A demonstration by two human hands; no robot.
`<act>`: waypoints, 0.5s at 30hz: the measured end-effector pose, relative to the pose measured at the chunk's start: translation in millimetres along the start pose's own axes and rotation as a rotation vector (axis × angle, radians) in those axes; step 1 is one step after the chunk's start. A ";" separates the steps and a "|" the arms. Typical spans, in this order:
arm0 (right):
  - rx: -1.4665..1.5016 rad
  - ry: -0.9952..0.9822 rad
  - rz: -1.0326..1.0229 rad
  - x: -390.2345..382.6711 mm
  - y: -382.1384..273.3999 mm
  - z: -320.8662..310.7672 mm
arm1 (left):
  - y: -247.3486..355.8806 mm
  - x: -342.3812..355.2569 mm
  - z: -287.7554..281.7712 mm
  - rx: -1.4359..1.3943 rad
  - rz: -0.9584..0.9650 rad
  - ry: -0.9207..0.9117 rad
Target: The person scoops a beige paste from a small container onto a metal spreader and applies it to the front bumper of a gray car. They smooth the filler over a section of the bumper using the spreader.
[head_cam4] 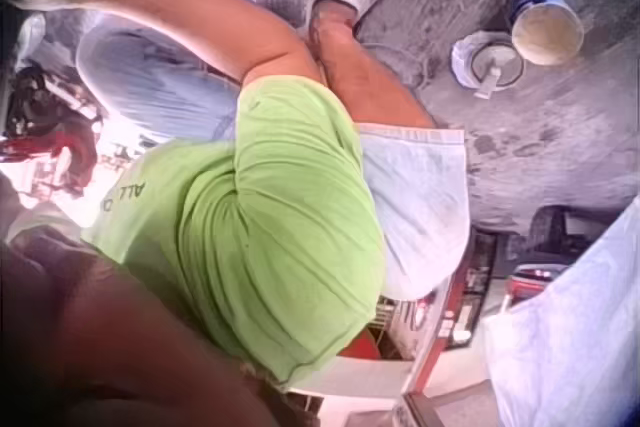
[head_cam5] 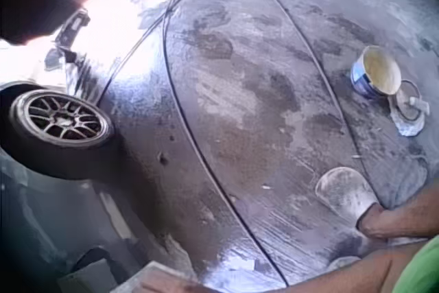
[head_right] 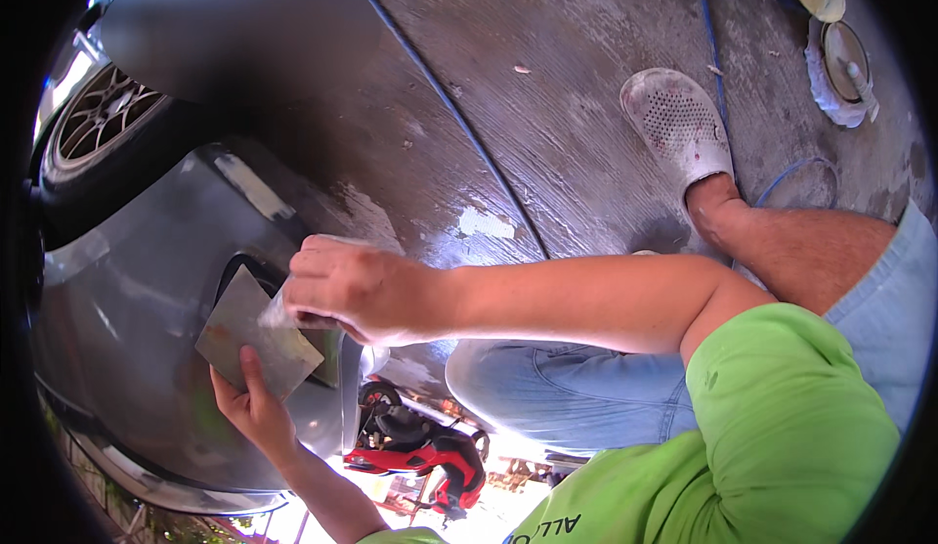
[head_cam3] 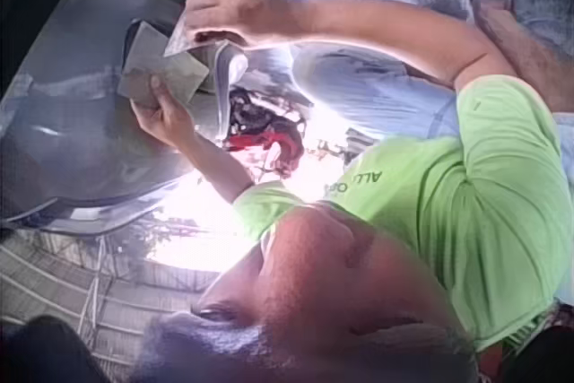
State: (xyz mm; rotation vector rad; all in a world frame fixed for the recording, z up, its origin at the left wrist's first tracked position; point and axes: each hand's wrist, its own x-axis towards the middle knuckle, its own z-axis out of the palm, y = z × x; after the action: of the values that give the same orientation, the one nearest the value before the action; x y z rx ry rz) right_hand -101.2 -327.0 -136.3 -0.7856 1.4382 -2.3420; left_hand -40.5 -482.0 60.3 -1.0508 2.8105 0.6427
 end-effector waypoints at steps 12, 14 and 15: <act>0.127 -0.027 0.168 -32.0 53.0 32.4 | 0.9 38.9 -98.8 1.245 0.682 0.599; 0.445 0.007 0.415 -3.5 85.4 8.0 | 26.9 67.3 -154.6 0.843 0.702 0.749; 0.646 0.046 0.500 16.1 105.6 0.1 | 40.0 87.7 -176.0 0.654 0.724 0.785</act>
State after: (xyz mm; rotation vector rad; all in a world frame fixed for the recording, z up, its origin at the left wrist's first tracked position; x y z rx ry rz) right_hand -118.8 -384.1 -224.8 -0.1674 0.6860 -2.2058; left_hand -119.6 -580.3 216.3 -0.1270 3.5906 -0.8590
